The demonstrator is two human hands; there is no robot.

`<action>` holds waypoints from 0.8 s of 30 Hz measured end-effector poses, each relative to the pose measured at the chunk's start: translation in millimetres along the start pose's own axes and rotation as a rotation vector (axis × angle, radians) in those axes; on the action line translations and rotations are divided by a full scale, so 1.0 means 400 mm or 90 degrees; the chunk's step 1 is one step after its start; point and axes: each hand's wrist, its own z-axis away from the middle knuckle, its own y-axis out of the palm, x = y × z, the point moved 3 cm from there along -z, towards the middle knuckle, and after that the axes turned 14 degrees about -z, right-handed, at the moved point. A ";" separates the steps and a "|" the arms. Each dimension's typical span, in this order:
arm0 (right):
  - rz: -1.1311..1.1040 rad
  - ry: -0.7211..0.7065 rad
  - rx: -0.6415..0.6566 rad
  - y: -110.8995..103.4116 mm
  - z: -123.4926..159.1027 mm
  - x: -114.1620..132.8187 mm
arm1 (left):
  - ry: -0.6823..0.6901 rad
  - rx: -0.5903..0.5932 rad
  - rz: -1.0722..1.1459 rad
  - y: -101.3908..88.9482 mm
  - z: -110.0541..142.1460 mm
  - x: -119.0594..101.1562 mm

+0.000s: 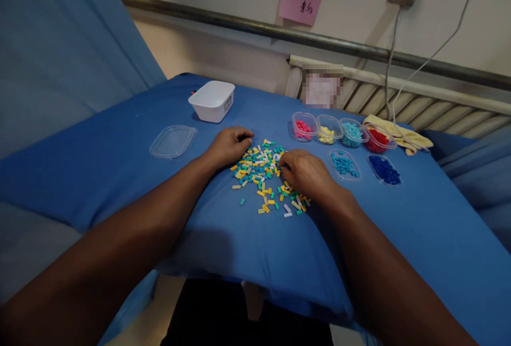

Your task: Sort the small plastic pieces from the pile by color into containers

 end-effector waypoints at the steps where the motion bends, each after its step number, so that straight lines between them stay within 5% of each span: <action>1: 0.003 -0.012 0.005 0.003 -0.002 0.004 | 0.000 0.001 -0.002 0.000 0.000 -0.001; 8: -0.010 -0.090 0.058 0.008 -0.006 0.012 | -0.001 0.005 0.000 -0.001 0.001 -0.003; 24: 0.006 -0.035 0.114 -0.011 0.005 0.017 | 0.016 0.002 0.007 0.001 0.002 0.000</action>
